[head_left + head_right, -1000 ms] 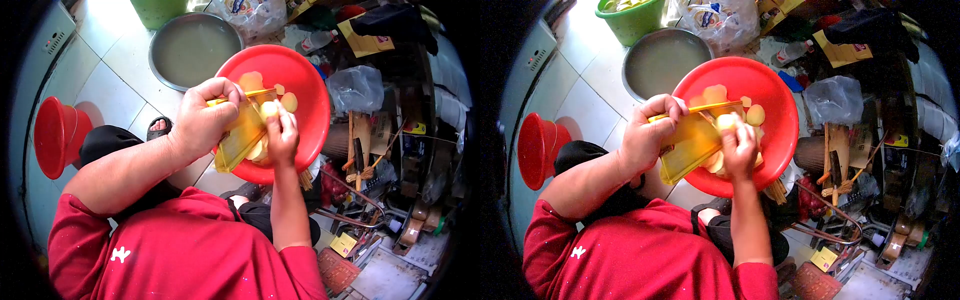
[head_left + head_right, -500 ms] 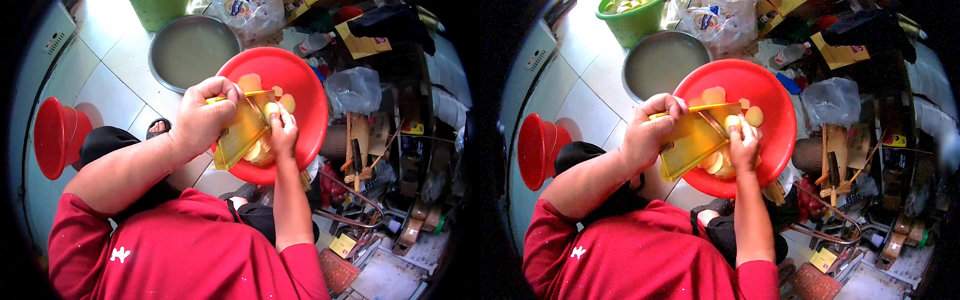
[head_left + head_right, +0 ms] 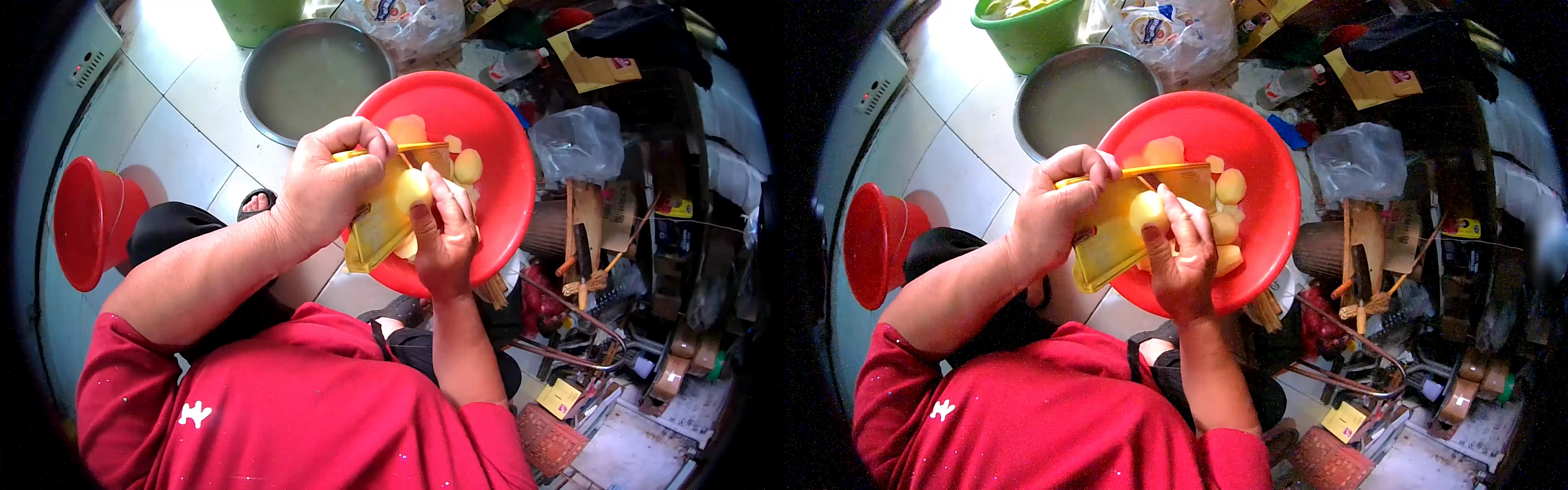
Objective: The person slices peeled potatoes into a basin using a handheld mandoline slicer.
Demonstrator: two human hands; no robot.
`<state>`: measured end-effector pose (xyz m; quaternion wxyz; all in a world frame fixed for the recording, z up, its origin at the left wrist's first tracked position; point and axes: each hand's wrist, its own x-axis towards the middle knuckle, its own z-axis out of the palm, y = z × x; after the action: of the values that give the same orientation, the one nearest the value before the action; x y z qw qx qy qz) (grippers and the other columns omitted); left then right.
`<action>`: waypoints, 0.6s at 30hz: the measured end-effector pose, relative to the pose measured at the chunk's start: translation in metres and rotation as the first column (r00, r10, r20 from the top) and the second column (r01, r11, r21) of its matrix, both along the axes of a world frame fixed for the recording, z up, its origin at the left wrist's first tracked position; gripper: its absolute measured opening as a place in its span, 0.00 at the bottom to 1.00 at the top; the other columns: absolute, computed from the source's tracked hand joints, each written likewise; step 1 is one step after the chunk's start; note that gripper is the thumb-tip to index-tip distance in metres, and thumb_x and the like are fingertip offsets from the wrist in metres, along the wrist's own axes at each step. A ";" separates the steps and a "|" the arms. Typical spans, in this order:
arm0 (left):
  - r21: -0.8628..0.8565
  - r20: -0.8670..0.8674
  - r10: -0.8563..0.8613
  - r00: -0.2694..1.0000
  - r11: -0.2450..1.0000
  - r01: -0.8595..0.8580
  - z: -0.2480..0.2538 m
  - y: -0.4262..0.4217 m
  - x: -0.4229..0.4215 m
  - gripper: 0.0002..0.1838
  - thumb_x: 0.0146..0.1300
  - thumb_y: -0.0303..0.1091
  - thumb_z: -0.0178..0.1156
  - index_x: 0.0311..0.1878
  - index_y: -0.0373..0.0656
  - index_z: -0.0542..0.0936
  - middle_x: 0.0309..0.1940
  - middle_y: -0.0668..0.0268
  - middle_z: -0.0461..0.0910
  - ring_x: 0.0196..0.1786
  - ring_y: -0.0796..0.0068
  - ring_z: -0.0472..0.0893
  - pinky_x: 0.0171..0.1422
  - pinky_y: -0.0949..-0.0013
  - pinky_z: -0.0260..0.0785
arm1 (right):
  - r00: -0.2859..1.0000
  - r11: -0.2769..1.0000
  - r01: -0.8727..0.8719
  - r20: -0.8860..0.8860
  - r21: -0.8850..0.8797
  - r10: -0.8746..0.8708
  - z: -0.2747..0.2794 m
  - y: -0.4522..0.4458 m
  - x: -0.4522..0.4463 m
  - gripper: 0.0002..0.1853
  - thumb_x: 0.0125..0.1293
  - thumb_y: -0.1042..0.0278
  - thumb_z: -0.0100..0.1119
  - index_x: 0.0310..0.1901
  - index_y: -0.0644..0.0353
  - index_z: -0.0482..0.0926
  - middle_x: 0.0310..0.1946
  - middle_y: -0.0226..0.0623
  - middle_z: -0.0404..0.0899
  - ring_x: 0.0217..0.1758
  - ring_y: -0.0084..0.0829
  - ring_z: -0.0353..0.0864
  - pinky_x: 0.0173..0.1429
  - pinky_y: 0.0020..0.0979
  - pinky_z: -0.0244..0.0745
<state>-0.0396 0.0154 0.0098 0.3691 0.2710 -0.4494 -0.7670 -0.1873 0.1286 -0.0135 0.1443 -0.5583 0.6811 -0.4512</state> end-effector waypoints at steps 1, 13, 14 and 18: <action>0.000 0.004 -0.005 1.000 1.000 0.005 -0.002 0.000 0.000 0.01 0.53 0.24 0.53 0.29 0.39 0.73 0.36 0.70 0.75 0.41 0.80 0.72 0.50 0.76 0.66 | 1.000 1.000 0.005 0.004 0.000 -0.005 -0.010 0.000 -0.006 0.22 0.66 0.59 0.56 0.58 0.63 0.76 0.48 0.50 0.75 0.51 0.44 0.75 0.58 0.38 0.69; -0.036 0.021 0.008 1.000 0.999 -0.008 -0.005 0.000 0.000 0.03 0.52 0.27 0.53 0.31 0.40 0.73 0.36 0.69 0.76 0.42 0.81 0.72 0.51 0.76 0.66 | 0.996 0.995 0.093 0.002 0.035 -0.093 -0.030 -0.005 -0.018 0.23 0.69 0.55 0.56 0.58 0.62 0.77 0.46 0.43 0.73 0.51 0.38 0.73 0.60 0.34 0.67; -0.040 0.020 0.008 1.000 0.999 -0.007 -0.004 -0.001 0.000 0.03 0.52 0.27 0.53 0.31 0.40 0.73 0.36 0.69 0.76 0.42 0.81 0.72 0.51 0.76 0.66 | 0.985 0.985 0.165 -0.066 0.051 -0.162 -0.051 -0.008 -0.037 0.21 0.68 0.58 0.57 0.57 0.61 0.78 0.45 0.44 0.74 0.50 0.39 0.74 0.57 0.35 0.69; -0.014 0.027 -0.017 0.999 1.000 0.017 -0.001 -0.003 0.000 0.02 0.52 0.26 0.53 0.30 0.40 0.73 0.37 0.69 0.76 0.42 0.80 0.72 0.52 0.75 0.66 | 0.941 0.932 0.324 -0.161 0.163 -0.299 -0.079 -0.012 -0.069 0.18 0.65 0.62 0.60 0.54 0.62 0.80 0.41 0.42 0.75 0.47 0.37 0.75 0.54 0.34 0.70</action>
<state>-0.0401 0.0125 0.0084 0.3584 0.2749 -0.4620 -0.7633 -0.2565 0.1166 -0.0927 0.0769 -0.4556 0.8087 -0.3640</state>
